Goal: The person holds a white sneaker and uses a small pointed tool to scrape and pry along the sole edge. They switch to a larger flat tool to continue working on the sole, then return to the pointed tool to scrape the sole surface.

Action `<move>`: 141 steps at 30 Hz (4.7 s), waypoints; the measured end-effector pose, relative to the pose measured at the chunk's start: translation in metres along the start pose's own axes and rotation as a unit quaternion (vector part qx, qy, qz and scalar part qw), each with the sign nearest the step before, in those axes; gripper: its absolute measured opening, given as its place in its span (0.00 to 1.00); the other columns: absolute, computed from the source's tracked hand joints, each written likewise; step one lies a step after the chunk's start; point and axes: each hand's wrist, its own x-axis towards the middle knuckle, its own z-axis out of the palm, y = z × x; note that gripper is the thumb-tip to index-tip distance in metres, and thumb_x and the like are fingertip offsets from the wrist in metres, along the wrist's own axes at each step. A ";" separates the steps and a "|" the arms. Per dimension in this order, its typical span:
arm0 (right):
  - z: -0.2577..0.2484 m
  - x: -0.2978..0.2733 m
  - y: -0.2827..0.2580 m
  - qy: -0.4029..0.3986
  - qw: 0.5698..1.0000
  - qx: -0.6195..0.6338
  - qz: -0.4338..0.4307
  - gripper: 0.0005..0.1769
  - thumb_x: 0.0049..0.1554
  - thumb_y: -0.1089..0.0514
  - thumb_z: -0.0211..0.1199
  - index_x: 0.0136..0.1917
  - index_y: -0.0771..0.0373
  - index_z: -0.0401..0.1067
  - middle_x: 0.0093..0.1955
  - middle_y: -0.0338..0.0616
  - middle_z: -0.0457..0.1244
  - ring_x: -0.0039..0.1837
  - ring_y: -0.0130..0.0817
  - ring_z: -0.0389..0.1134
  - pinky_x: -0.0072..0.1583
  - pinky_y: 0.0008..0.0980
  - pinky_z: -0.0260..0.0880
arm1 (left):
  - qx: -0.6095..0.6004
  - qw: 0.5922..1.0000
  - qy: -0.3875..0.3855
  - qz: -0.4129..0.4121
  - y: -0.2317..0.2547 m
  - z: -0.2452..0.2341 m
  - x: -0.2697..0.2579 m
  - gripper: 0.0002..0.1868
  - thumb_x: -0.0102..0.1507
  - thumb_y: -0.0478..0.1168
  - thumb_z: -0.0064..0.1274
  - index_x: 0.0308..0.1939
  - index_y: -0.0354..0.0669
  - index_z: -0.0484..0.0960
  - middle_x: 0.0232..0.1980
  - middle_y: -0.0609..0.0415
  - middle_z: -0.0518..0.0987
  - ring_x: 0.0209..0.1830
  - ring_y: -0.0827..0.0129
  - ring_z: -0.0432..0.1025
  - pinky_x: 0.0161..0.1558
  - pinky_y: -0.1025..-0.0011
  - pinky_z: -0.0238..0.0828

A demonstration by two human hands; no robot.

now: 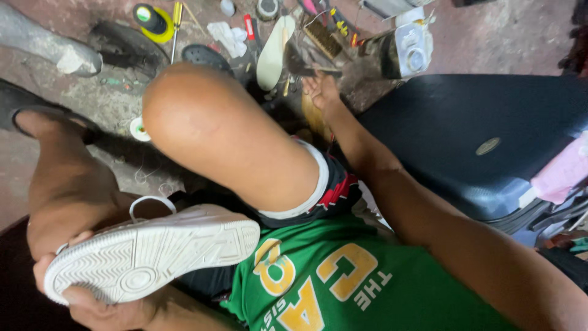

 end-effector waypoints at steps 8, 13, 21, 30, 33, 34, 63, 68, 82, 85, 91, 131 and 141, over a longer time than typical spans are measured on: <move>0.003 0.005 0.008 0.071 0.996 0.039 0.042 0.14 0.68 0.56 0.54 0.62 0.67 0.67 0.54 0.50 0.63 0.56 0.43 0.67 0.59 0.40 0.73 | 0.100 0.990 0.056 0.079 0.022 0.005 0.000 0.29 0.81 0.51 0.38 0.72 0.24 0.68 0.59 0.34 0.75 0.57 0.55 0.73 0.58 0.66 0.73; -0.001 -0.002 0.000 0.011 1.000 0.011 -0.025 0.12 0.69 0.56 0.53 0.59 0.65 0.69 0.52 0.47 0.64 0.53 0.38 0.67 0.55 0.35 0.72 | -0.159 0.972 0.160 -0.061 0.013 -0.003 0.009 0.27 0.76 0.46 0.40 0.70 0.25 0.69 0.58 0.35 0.78 0.50 0.53 0.78 0.53 0.62 0.80; 0.061 -0.083 -0.053 -0.181 0.938 -0.118 -0.269 0.10 0.69 0.56 0.52 0.55 0.63 0.71 0.49 0.41 0.65 0.47 0.29 0.67 0.49 0.27 0.69 | -0.346 0.911 0.145 -0.168 0.000 -0.017 0.012 0.25 0.72 0.49 0.44 0.61 0.28 0.74 0.56 0.42 0.80 0.52 0.56 0.78 0.54 0.64 0.78; 0.164 -0.329 -0.059 -0.321 0.457 -0.600 -0.573 0.18 0.65 0.56 0.68 0.65 0.61 0.68 0.58 0.50 0.64 0.59 0.44 0.68 0.62 0.36 0.70 | -0.382 0.908 0.102 -0.137 -0.017 -0.013 0.015 0.24 0.72 0.50 0.44 0.59 0.31 0.75 0.56 0.45 0.80 0.57 0.57 0.76 0.60 0.63 0.75; 0.186 -0.364 -0.006 -0.454 0.446 -0.641 -0.430 0.48 0.51 0.43 0.78 0.75 0.64 0.60 0.70 0.58 0.59 0.73 0.54 0.63 0.71 0.45 0.65 | -0.391 0.907 0.088 -0.128 -0.024 -0.010 0.018 0.23 0.74 0.49 0.42 0.60 0.31 0.75 0.57 0.45 0.79 0.59 0.57 0.75 0.60 0.63 0.75; 0.189 -0.369 0.013 -0.459 0.440 -0.665 -0.391 0.57 0.48 0.40 0.79 0.78 0.65 0.54 0.73 0.61 0.56 0.75 0.57 0.59 0.71 0.46 0.62 | -0.389 0.907 0.099 -0.130 -0.027 -0.012 0.016 0.22 0.75 0.48 0.42 0.60 0.31 0.75 0.58 0.45 0.79 0.59 0.57 0.75 0.60 0.62 0.74; 0.218 -0.319 0.116 -0.322 0.534 -0.658 -0.423 0.58 0.47 0.53 0.83 0.81 0.62 0.53 0.77 0.52 0.58 0.78 0.46 0.62 0.77 0.38 0.64 | -0.002 0.992 0.008 -0.129 -0.035 -0.030 0.022 0.16 0.80 0.45 0.46 0.58 0.32 0.74 0.53 0.47 0.78 0.48 0.70 0.68 0.52 0.75 0.65; 0.219 -0.314 0.120 -0.306 0.585 -0.644 -0.385 0.58 0.47 0.55 0.83 0.82 0.62 0.52 0.77 0.50 0.59 0.78 0.41 0.62 0.78 0.37 0.62 | 0.123 0.957 -0.074 -0.252 -0.046 -0.028 0.024 0.20 0.75 0.49 0.43 0.46 0.35 0.81 0.43 0.53 0.81 0.43 0.72 0.72 0.49 0.74 0.69; 0.225 -0.312 0.134 -0.362 0.622 -0.596 -0.357 0.59 0.48 0.51 0.83 0.82 0.66 0.51 0.78 0.52 0.58 0.80 0.38 0.60 0.80 0.37 0.58 | -0.292 0.911 -0.023 -0.289 -0.056 -0.020 0.022 0.38 0.70 0.63 0.46 0.72 0.37 0.67 0.65 0.46 0.78 0.62 0.61 0.74 0.62 0.66 0.70; 0.230 -0.324 0.135 -0.380 0.599 -0.599 -0.370 0.61 0.47 0.49 0.84 0.82 0.66 0.51 0.78 0.52 0.57 0.80 0.40 0.60 0.79 0.37 0.59 | -0.367 0.900 -0.021 -0.236 -0.052 -0.019 0.022 0.41 0.72 0.63 0.46 0.78 0.36 0.60 0.74 0.44 0.71 0.70 0.59 0.68 0.68 0.62 0.65; 0.240 -0.327 0.134 -0.421 0.568 -0.587 -0.394 0.62 0.47 0.48 0.85 0.82 0.65 0.50 0.79 0.53 0.56 0.80 0.43 0.59 0.81 0.39 0.59 | -0.424 0.888 -0.010 -0.176 -0.043 -0.017 0.026 0.40 0.73 0.59 0.46 0.80 0.38 0.54 0.81 0.48 0.61 0.83 0.56 0.57 0.83 0.54 0.53; 0.233 -0.291 0.134 -0.461 0.769 -0.433 -0.096 0.52 0.55 0.55 0.70 0.81 0.72 0.44 0.77 0.51 0.53 0.78 0.35 0.53 0.77 0.36 0.52 | -0.461 0.850 0.056 -0.247 -0.074 -0.012 0.035 0.29 0.70 0.46 0.46 0.70 0.27 0.68 0.69 0.41 0.73 0.69 0.53 0.68 0.71 0.56 0.63; 0.223 -0.287 0.134 -0.427 0.716 -0.523 -0.178 0.49 0.57 0.50 0.68 0.81 0.72 0.47 0.76 0.54 0.57 0.77 0.37 0.57 0.75 0.34 0.55 | -0.377 0.895 -0.071 -0.228 -0.061 -0.013 0.026 0.45 0.64 0.40 0.59 0.79 0.30 0.53 0.78 0.43 0.61 0.79 0.55 0.57 0.79 0.57 0.48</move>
